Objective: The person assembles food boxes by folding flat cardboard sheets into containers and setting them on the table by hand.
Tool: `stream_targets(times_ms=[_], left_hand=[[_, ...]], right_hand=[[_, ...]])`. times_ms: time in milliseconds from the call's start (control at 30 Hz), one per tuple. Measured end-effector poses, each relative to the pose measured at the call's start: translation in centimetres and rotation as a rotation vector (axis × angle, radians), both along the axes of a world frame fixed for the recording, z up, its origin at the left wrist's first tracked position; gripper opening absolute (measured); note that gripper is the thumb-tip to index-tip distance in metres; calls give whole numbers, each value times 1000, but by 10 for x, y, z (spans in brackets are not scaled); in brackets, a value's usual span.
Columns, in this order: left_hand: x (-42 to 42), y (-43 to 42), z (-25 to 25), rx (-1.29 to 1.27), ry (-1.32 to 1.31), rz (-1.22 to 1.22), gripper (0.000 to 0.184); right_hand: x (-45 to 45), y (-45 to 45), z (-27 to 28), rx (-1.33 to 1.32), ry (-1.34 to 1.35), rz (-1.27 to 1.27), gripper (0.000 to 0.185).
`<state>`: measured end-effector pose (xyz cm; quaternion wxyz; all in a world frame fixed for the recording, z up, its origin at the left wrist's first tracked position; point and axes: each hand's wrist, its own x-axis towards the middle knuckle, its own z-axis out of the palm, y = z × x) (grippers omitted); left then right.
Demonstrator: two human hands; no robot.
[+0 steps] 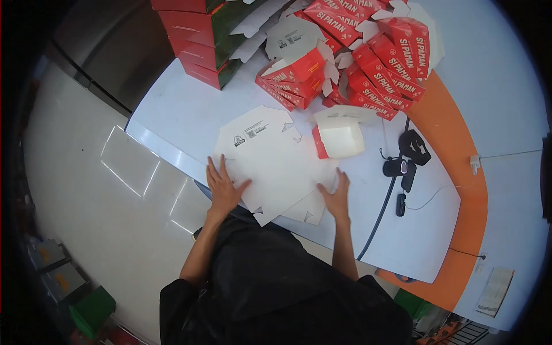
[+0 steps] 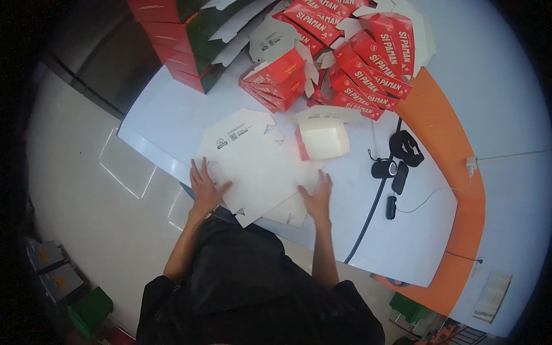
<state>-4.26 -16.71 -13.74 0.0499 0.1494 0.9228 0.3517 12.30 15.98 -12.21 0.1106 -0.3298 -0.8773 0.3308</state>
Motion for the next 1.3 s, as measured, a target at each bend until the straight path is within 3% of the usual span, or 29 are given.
stream_targets(times_ms=[100,167,267,400,500,533,567,600,667,800,967,1067,1300], left_hand=[[-35,-4,-30,-3,160,98,103],[-52,-6,-21,-59,72,79,99],[-63,-2,-17,-114,6,87,89],[-79,-10,-25,-34,-186,44,65],[-66,-19,-1,169,-106,-12,41],[-61,-23,8,354,-268,33,36],[-57,-26,17,540,-431,75,31],[-52,-28,20,725,-596,113,26],[-41,-36,15,868,-601,149,22],[-34,-55,-2,1008,-686,180,22],[-34,-48,3,887,-634,153,14],[-35,-42,9,792,-635,136,14],[-36,-45,18,570,-513,131,21]], right_hand=[[-17,-41,12,71,-53,168,79],[-36,-44,11,21,-23,327,75],[-69,-52,14,-9,66,317,77],[-87,-7,-21,54,101,51,86],[-83,-9,2,5,38,75,91],[-81,-12,10,-18,26,108,91],[-78,-14,17,-212,-30,116,95],[-75,-20,20,-155,-82,125,97],[-64,-35,22,-45,-191,134,100],[-58,-43,22,-121,-167,98,104],[-60,-41,-9,169,-90,94,107],[-66,-32,-7,191,-230,122,110],[-84,-9,10,-81,-389,10,98]])
